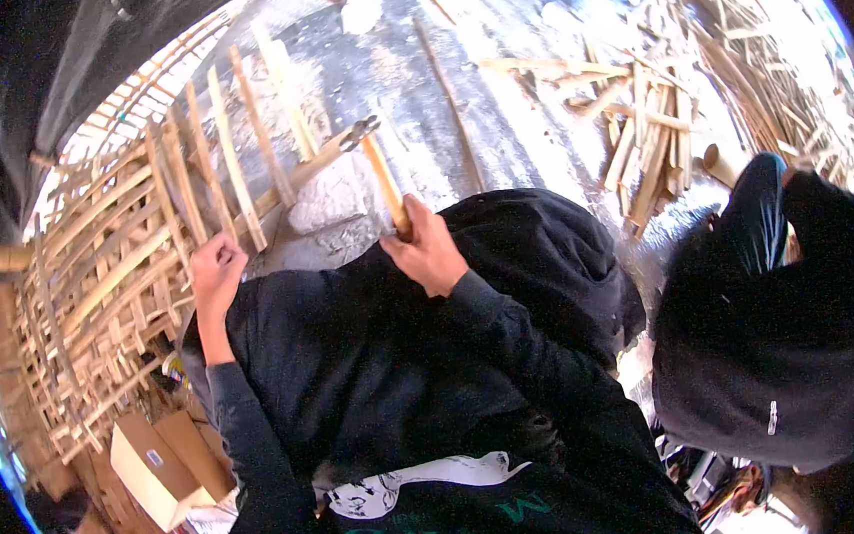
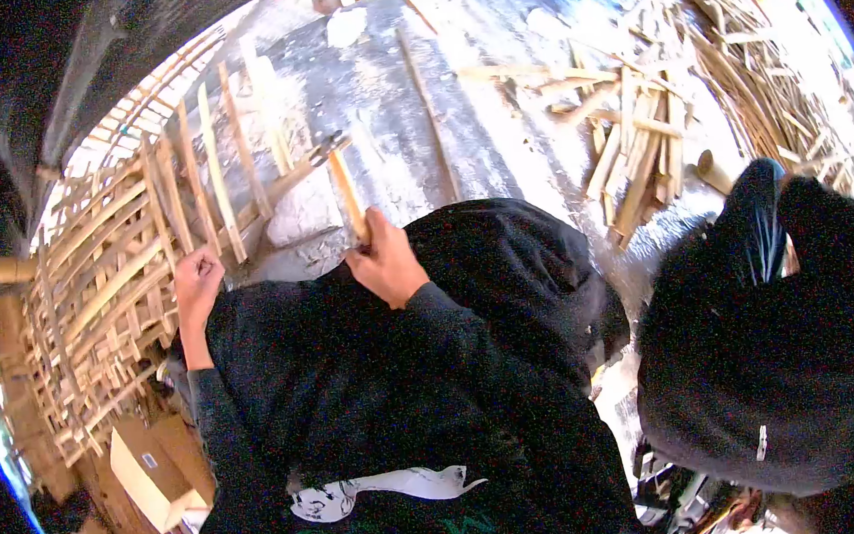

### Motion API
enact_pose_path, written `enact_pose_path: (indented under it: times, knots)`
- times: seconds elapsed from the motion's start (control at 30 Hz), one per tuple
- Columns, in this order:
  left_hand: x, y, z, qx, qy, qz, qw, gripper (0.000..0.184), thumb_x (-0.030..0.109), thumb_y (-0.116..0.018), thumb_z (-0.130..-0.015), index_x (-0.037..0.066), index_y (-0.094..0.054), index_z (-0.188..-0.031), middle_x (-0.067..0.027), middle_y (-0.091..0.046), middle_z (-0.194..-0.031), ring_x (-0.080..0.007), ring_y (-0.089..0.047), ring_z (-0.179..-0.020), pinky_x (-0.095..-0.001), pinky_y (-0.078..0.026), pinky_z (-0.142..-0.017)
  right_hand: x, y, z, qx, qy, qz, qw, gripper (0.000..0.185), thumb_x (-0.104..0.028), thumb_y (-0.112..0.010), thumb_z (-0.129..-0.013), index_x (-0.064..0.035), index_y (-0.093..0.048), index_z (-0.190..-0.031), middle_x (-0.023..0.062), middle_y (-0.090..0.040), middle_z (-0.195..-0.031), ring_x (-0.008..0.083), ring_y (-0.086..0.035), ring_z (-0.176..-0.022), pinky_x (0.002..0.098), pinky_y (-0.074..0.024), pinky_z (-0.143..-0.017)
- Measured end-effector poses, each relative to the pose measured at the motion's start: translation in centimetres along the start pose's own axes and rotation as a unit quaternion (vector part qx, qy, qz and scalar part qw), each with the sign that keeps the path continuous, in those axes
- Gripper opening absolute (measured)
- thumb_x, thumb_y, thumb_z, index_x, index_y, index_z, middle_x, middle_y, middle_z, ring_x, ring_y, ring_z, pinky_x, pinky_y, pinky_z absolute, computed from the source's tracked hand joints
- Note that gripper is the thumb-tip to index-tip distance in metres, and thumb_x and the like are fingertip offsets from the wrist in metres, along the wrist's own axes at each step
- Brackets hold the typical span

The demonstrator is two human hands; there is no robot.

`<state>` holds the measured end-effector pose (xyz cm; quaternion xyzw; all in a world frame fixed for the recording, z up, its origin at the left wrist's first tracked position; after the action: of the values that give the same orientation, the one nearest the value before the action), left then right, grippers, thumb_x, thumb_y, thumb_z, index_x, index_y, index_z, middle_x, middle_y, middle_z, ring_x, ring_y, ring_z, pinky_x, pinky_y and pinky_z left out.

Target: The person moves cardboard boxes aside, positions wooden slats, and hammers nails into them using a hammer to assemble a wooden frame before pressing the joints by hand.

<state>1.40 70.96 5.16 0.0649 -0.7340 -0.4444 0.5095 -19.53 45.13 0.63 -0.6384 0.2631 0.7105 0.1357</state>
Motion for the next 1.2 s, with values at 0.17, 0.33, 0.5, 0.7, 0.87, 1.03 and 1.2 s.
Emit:
enact_pose_path:
  times: [0.17, 0.33, 0.5, 0.7, 0.87, 1.03, 1.2]
  knots:
    - [-2.2, 0.1, 0.1, 0.022, -0.011, -0.004, 1.000, 0.006, 0.002, -0.063, -0.076, -0.001, -0.058, -0.074, -0.0024, -0.049, -0.062, -0.0065, -0.044, -0.062, -0.0244, -0.038, -0.056, 1.1, -0.7, 0.1, -0.016, -0.037, -0.071, 0.997, 0.025, -0.001, -0.067, -0.079, 0.0045, -0.048, -0.095, 0.0136, -0.056, -0.074, 0.0142, -0.051, -0.068, 0.0326, -0.0456, -0.059]
    - [0.9, 0.1, 0.5, 0.005, -0.002, 0.050, 0.999, 0.006, 0.003, -0.064, -0.078, -0.001, -0.060, -0.075, -0.0012, -0.051, -0.062, -0.0068, -0.046, -0.062, -0.0243, -0.038, -0.057, 1.3, -1.0, 0.5, -0.046, -0.099, -0.130, 0.986, 0.022, 0.001, -0.064, -0.083, -0.0019, -0.044, -0.091, 0.0013, -0.046, -0.068, 0.0075, -0.042, -0.051, 0.0276, -0.0339, -0.042]
    - [0.0, -0.1, 0.5, -0.009, 0.042, 0.094, 0.995, 0.005, 0.001, -0.063, -0.078, 0.001, -0.060, -0.074, 0.0035, -0.045, -0.061, -0.0033, -0.039, -0.060, -0.0237, -0.031, -0.055, 1.8, -1.2, 0.4, -0.056, -0.106, -0.138, 0.983, 0.022, 0.000, -0.063, -0.084, -0.0041, -0.042, -0.089, 0.0015, -0.046, -0.067, 0.0073, -0.043, -0.046, 0.0273, -0.0326, -0.036]
    - [-0.5, -0.6, -0.7, 0.015, -0.002, 0.111, 0.994, 0.009, 0.002, -0.061, -0.081, 0.000, -0.058, -0.073, 0.0017, -0.048, -0.061, -0.0053, -0.042, -0.060, -0.0249, -0.035, -0.056, 2.3, -0.2, -0.4, -0.008, -0.049, -0.054, 0.997, 0.021, -0.001, -0.064, -0.084, -0.0020, -0.043, -0.087, 0.0043, -0.045, -0.067, 0.0110, -0.042, -0.056, 0.0306, -0.0372, -0.049]
    - [-1.0, -1.3, -3.5, 0.031, 0.029, 0.056, 0.998, 0.013, 0.009, -0.066, -0.082, 0.001, -0.056, -0.082, -0.0040, -0.055, -0.068, -0.0100, -0.051, -0.066, -0.0291, -0.044, -0.061, 0.8, 1.9, -2.8, 0.066, 0.055, 0.024, 0.996, 0.019, -0.004, -0.064, -0.088, 0.0019, -0.046, -0.092, 0.0089, -0.050, -0.070, 0.0144, -0.046, -0.062, 0.0328, -0.0405, -0.056]
    - [-2.5, -0.4, -6.1, 0.151, 0.032, -0.061, 0.986, 0.029, 0.021, -0.071, -0.078, 0.000, -0.058, -0.094, -0.0176, -0.066, -0.077, -0.0335, -0.067, -0.077, -0.0427, -0.051, -0.068, -0.3, 3.6, -6.9, 0.116, 0.123, 0.187, 0.968, 0.018, -0.013, -0.061, -0.094, -0.0003, -0.048, -0.092, 0.0168, -0.052, -0.069, 0.0294, -0.049, -0.057, 0.0407, -0.0427, -0.056]
    - [-4.9, -1.1, -7.6, 0.126, 0.148, -0.125, 0.973, 0.063, 0.032, -0.070, -0.083, -0.010, -0.045, -0.122, -0.0284, -0.064, -0.094, -0.0429, -0.065, -0.092, -0.0470, -0.053, -0.077, -0.3, 4.4, -11.4, 0.164, 0.122, 0.251, 0.946, 0.034, -0.028, -0.062, -0.096, 0.0048, -0.055, -0.100, 0.0172, -0.066, -0.076, 0.0284, -0.063, -0.061, 0.0399, -0.0475, -0.058]
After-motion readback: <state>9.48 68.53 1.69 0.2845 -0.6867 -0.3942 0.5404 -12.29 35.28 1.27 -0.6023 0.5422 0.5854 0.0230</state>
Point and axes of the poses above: each hand's wrist, its own z-axis away from the middle knuckle, its own y-axis out of the back of the hand, x = y × z, the point moved 8 cm from there along -z, towards the middle knuckle
